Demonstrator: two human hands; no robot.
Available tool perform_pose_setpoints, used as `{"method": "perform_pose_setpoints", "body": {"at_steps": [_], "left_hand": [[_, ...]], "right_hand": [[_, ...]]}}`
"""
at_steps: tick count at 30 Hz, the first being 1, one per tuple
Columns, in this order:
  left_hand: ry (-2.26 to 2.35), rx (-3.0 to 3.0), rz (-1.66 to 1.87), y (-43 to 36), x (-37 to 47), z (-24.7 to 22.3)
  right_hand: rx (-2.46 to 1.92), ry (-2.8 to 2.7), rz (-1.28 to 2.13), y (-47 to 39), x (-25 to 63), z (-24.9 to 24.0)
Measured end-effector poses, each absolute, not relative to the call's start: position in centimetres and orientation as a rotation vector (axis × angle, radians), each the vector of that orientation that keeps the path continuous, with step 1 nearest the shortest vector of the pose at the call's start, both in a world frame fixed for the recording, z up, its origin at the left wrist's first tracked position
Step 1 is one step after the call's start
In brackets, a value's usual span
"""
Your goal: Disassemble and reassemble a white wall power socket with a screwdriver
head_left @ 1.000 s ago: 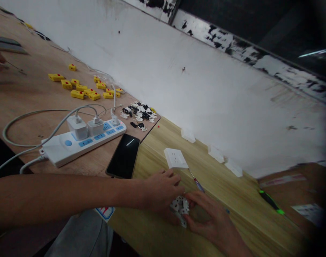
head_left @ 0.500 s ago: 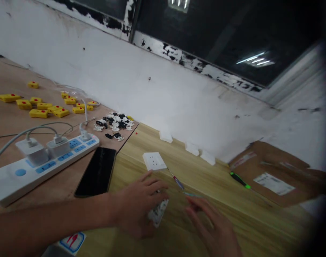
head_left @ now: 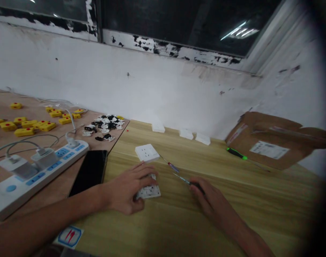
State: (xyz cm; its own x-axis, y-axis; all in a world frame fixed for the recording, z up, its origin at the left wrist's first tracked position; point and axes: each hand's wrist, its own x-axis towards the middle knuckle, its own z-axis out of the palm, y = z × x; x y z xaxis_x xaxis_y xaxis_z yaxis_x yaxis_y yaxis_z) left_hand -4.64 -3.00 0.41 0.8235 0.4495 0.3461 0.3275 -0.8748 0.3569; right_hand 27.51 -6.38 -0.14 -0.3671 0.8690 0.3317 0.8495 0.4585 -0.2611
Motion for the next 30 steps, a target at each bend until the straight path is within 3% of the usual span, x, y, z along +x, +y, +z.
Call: {"method": "perform_pose_setpoints", "body": {"at_steps": [8,18,30], "left_hand": [[0.591,2.705,0.471,-2.3,-5.0,1.1],[0.631,2.716,0.432,-2.3,-4.8,0.9],[0.603,2.735,0.378,-2.3,-4.6,0.6]], "right_hand": [[-0.944,-2.462,-0.043,-5.1,23.2,-1.2],[-0.933,-2.537,-0.128,-5.2,23.4,-2.1],[-1.002,-2.61,0.14,-5.1,22.9,-1.6]]}}
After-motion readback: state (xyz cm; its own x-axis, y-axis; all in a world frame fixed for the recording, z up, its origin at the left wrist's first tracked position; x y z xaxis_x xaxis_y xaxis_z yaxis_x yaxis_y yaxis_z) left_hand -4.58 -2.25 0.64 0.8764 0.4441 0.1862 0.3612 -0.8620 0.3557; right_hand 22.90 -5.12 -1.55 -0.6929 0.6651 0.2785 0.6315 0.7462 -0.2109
